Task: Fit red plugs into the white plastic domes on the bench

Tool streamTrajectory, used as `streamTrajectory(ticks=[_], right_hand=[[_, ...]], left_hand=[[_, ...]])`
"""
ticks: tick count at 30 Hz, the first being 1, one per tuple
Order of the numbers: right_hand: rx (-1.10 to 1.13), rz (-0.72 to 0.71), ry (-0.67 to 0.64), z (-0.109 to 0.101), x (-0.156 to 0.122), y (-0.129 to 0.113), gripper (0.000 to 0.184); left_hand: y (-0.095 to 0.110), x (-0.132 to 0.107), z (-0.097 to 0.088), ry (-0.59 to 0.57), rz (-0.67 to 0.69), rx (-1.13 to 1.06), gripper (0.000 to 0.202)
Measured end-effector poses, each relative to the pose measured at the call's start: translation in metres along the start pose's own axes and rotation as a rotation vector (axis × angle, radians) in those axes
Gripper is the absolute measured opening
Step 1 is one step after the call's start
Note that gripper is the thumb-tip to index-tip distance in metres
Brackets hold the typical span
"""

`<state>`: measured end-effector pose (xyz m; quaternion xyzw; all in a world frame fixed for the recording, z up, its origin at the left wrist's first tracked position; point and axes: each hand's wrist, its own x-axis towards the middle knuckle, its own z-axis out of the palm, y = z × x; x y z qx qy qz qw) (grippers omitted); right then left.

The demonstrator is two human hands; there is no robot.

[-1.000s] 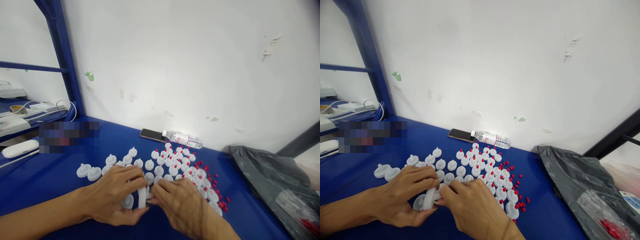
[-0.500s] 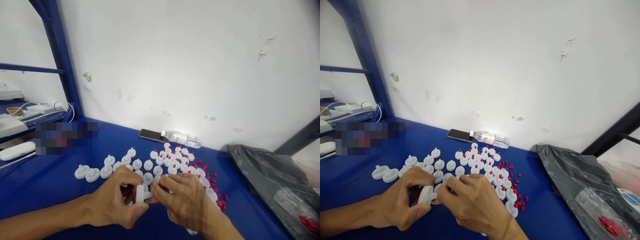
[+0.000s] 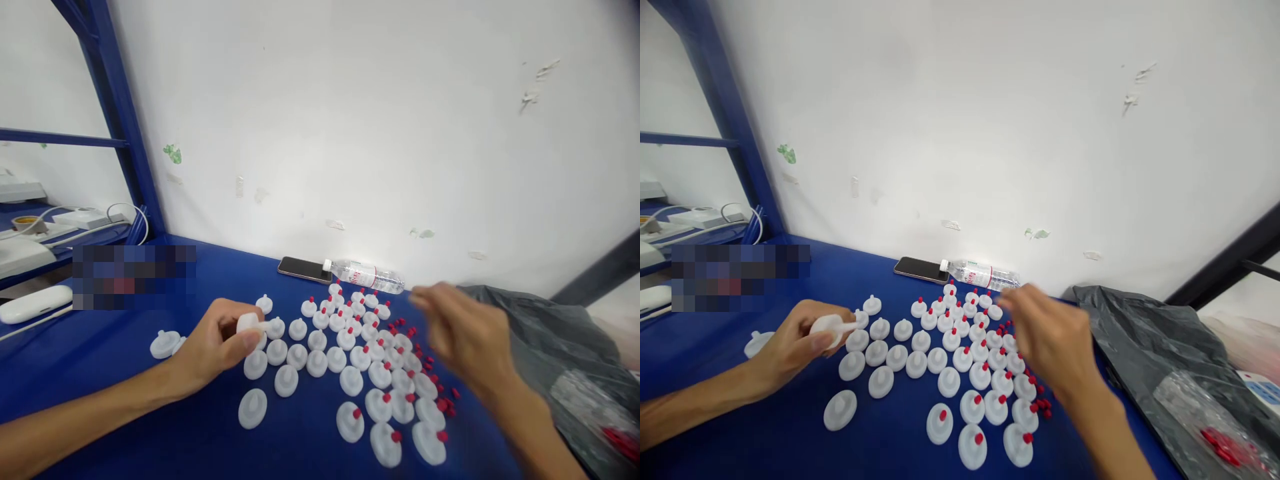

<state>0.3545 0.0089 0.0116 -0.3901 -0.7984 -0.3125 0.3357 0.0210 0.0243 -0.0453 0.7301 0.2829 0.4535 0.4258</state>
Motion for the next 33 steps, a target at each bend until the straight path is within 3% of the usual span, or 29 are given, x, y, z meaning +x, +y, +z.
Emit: streamTrajectory(ticks=[2, 4, 8, 13, 17, 20, 22, 25, 27, 31, 33], right_hand=[[-0.151, 0.223, -0.147, -0.002, -0.008, 0.036, 0.017], [-0.195, 0.337, -0.335, 0.002, -0.017, 0.061, 0.021], [-0.085, 0.321, -0.547, 0.021, -0.037, 0.078, 0.019], [0.021, 0.283, -0.640, 0.034, -0.053, 0.077, 0.020], [0.041, 0.291, -0.631, 0.028, -0.049, 0.077, 0.023], [0.010, 0.312, -0.588, 0.019, -0.037, 0.074, 0.014], [-0.010, 0.323, -0.543, 0.012, -0.026, 0.065, 0.008], [0.027, 0.295, -0.415, 0.005, -0.009, 0.036, 0.015], [0.121, 0.220, -0.319, 0.002, 0.000, 0.007, 0.018], [0.278, -0.056, -0.271, 0.004, 0.007, -0.055, 0.028], [0.284, -0.125, -0.274, 0.009, 0.005, -0.076, 0.033]], left_hand=[[0.001, 0.002, -0.002, 0.017, 0.023, 0.076, 0.056], [0.001, 0.001, -0.001, -0.031, 0.043, 0.140, 0.051], [-0.001, -0.005, 0.003, -0.070, 0.105, 0.284, 0.041], [-0.002, -0.006, 0.002, -0.067, 0.135, 0.348, 0.035], [0.000, -0.006, 0.003, -0.088, 0.161, 0.360, 0.027], [0.003, -0.007, 0.006, -0.106, 0.177, 0.391, 0.021], [0.005, -0.007, 0.008, -0.107, 0.198, 0.428, 0.018], [0.008, -0.007, 0.010, -0.081, 0.245, 0.515, 0.009], [0.009, -0.008, 0.011, -0.069, 0.278, 0.553, 0.008], [0.008, -0.011, 0.011, -0.047, 0.368, 0.609, 0.024], [0.006, -0.012, 0.011, -0.051, 0.412, 0.647, 0.026]])
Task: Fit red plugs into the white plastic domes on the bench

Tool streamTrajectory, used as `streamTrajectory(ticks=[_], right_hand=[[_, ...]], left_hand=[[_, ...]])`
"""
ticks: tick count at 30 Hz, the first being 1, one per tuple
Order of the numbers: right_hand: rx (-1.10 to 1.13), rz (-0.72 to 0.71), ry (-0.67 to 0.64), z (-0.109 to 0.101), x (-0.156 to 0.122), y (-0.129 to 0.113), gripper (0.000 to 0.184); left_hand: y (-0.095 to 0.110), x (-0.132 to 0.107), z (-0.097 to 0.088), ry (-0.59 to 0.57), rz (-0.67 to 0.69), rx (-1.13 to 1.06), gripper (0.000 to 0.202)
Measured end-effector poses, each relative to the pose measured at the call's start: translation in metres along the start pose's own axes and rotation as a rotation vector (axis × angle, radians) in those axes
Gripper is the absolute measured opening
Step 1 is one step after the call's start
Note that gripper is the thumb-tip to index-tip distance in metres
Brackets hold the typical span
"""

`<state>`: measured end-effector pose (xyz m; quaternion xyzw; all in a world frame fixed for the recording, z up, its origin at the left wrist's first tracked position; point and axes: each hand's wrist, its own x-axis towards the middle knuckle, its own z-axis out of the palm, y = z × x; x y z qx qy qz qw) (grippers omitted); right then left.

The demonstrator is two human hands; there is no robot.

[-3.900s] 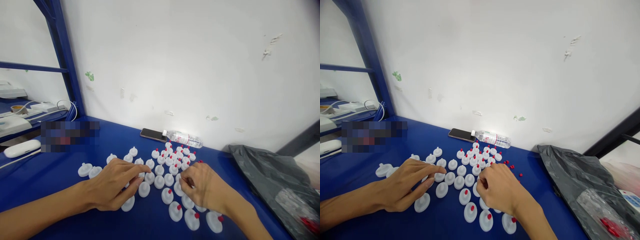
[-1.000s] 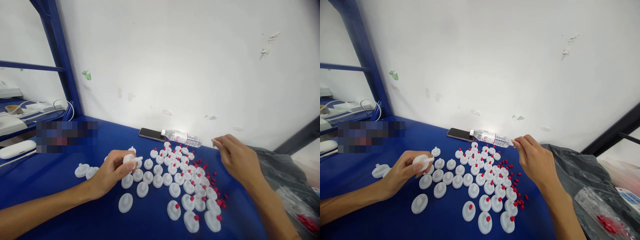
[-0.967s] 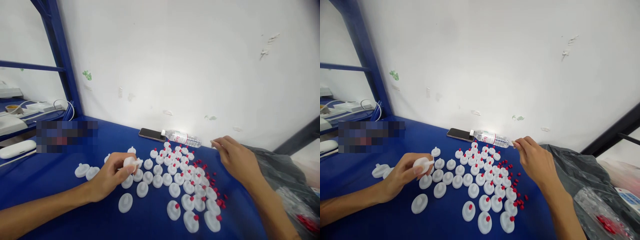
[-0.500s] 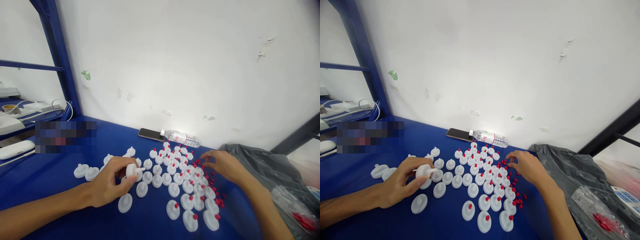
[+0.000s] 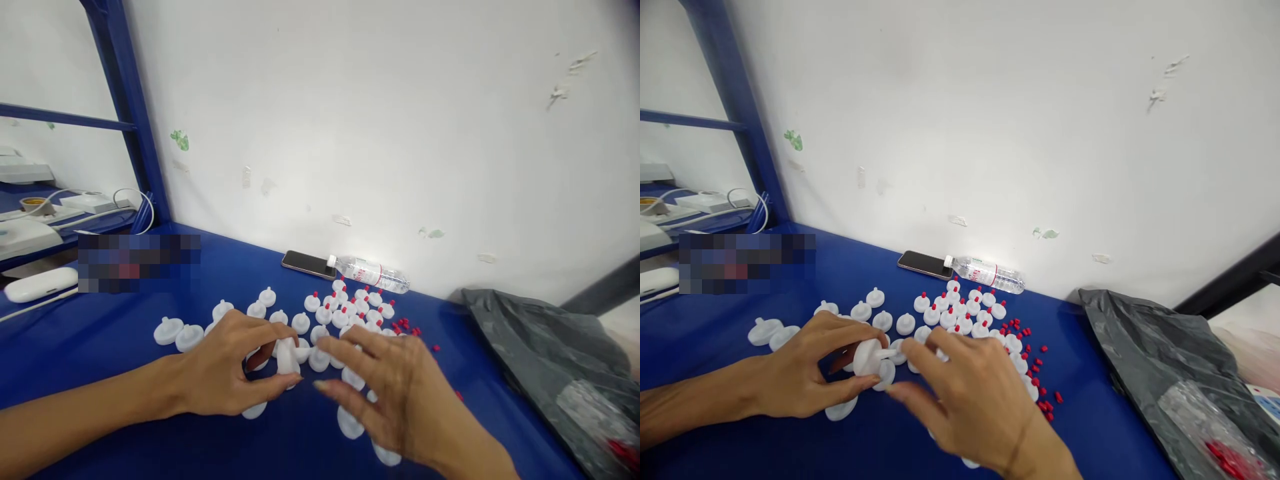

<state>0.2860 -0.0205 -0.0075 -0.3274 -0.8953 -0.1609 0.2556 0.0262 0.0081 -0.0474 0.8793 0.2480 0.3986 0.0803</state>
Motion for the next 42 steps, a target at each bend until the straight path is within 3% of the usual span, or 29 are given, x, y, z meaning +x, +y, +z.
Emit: streamTrajectory(ticks=[8, 12, 18, 26, 34, 38, 42], right_hand=[[-0.055, -0.060, -0.023, 0.025, -0.001, -0.008, 0.024], [-0.015, -0.075, -0.042, 0.018, 0.000, -0.006, 0.025], [0.077, 0.012, -0.062, 0.003, 0.000, 0.003, 0.028], [0.083, 0.064, -0.219, 0.020, -0.004, -0.003, 0.026], [0.063, 0.168, -0.309, 0.001, -0.007, 0.006, 0.049], [-0.050, 0.141, -0.376, 0.003, -0.012, -0.001, 0.051], [-0.123, 0.040, -0.384, 0.014, -0.013, -0.011, 0.041]], left_hand=[[0.001, 0.002, 0.004, -0.085, 0.118, 0.065, 0.023], [0.002, -0.002, 0.003, -0.081, 0.091, 0.074, 0.036], [-0.004, -0.006, -0.007, -0.084, 0.083, -0.049, 0.047], [-0.007, -0.005, -0.013, -0.159, 0.053, -0.122, 0.056], [-0.007, -0.006, -0.012, -0.128, 0.088, -0.165, 0.058], [-0.008, -0.004, -0.012, -0.123, 0.088, -0.172, 0.059], [-0.010, -0.004, -0.011, -0.095, 0.116, -0.177, 0.058]])
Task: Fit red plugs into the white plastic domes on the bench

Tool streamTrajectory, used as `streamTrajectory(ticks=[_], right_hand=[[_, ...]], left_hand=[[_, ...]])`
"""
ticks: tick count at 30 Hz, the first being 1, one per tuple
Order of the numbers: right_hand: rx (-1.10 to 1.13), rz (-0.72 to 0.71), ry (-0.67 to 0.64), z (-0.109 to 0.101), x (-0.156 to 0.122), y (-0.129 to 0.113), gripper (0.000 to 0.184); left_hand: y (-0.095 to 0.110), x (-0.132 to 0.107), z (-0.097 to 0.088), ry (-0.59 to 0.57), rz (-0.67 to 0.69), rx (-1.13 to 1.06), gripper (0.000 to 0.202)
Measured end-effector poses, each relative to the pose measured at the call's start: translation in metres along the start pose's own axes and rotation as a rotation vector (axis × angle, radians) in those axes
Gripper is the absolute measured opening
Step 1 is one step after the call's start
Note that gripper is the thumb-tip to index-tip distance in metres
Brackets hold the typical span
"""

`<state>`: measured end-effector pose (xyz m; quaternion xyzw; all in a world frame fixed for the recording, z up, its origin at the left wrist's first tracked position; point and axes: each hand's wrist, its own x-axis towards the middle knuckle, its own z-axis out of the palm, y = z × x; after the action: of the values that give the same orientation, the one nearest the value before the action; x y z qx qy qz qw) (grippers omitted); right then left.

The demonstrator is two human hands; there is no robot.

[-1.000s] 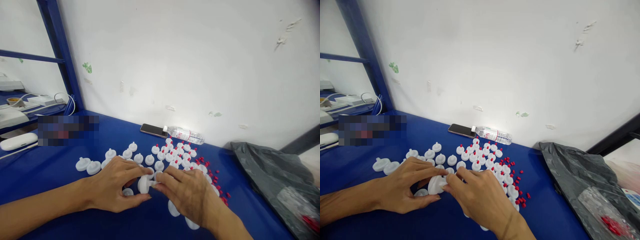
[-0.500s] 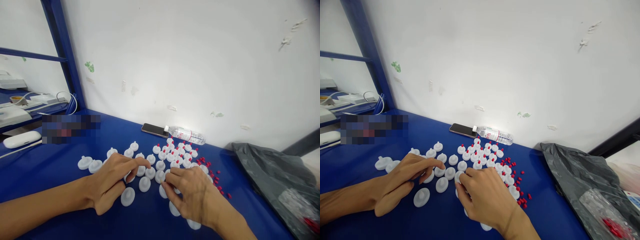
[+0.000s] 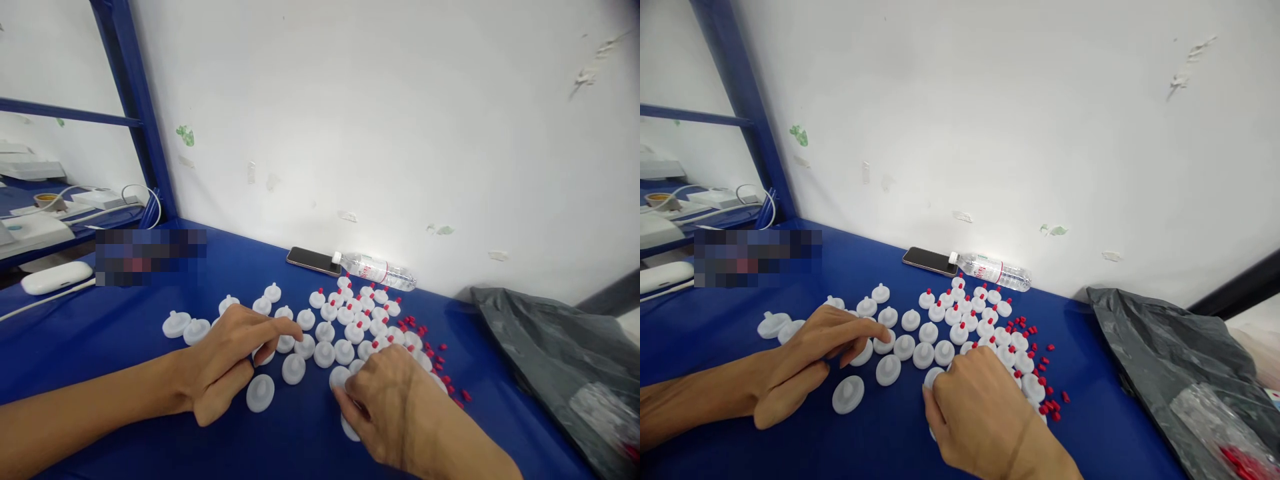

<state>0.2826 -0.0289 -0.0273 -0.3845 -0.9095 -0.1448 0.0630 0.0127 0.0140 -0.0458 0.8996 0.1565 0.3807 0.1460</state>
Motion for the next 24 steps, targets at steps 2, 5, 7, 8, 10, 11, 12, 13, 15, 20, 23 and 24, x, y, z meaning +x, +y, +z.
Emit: streamTrajectory(ticks=[2, 5, 7, 8, 10, 11, 12, 13, 15, 20, 23, 24], right_hand=[[0.043, -0.034, 0.031, 0.000, 0.002, -0.002, 0.039], [0.124, -0.080, 0.177, -0.006, 0.007, -0.002, 0.042], [0.098, -0.101, 0.353, -0.010, 0.010, -0.002, 0.043], [0.071, -0.106, 0.438, -0.012, 0.012, -0.002, 0.044], [0.029, -0.103, 0.570, -0.013, 0.015, -0.006, 0.047], [0.021, -0.102, 0.619, -0.013, 0.016, -0.009, 0.047], [0.020, -0.105, 0.655, -0.013, 0.016, -0.013, 0.047], [0.019, -0.110, 0.688, -0.012, 0.017, -0.016, 0.046], [0.019, -0.120, 0.733, -0.010, 0.017, -0.024, 0.046], [0.033, -0.121, 0.734, -0.008, 0.016, -0.032, 0.046], [0.079, -0.111, 0.650, -0.007, 0.016, -0.029, 0.044], [0.111, -0.107, 0.609, -0.005, 0.017, -0.028, 0.045]], left_hand=[[-0.001, 0.000, 0.000, 0.012, 0.016, 0.010, 0.057], [0.000, 0.000, 0.002, 0.026, 0.034, 0.050, 0.054], [0.003, 0.001, 0.004, 0.055, 0.029, 0.110, 0.049], [0.005, 0.002, 0.006, 0.075, 0.023, 0.143, 0.047], [0.011, 0.003, 0.008, 0.109, 0.020, 0.185, 0.043], [0.014, 0.004, 0.010, 0.116, 0.027, 0.191, 0.040], [0.017, 0.006, 0.011, 0.118, 0.035, 0.198, 0.036], [0.021, 0.007, 0.012, 0.121, 0.048, 0.210, 0.033], [0.027, 0.008, 0.015, 0.123, 0.070, 0.250, 0.038], [0.033, 0.007, 0.022, 0.038, 0.096, 0.331, 0.035], [0.027, 0.004, 0.024, 0.062, 0.099, 0.336, 0.025], [0.024, 0.003, 0.024, 0.077, 0.094, 0.340, 0.024]])
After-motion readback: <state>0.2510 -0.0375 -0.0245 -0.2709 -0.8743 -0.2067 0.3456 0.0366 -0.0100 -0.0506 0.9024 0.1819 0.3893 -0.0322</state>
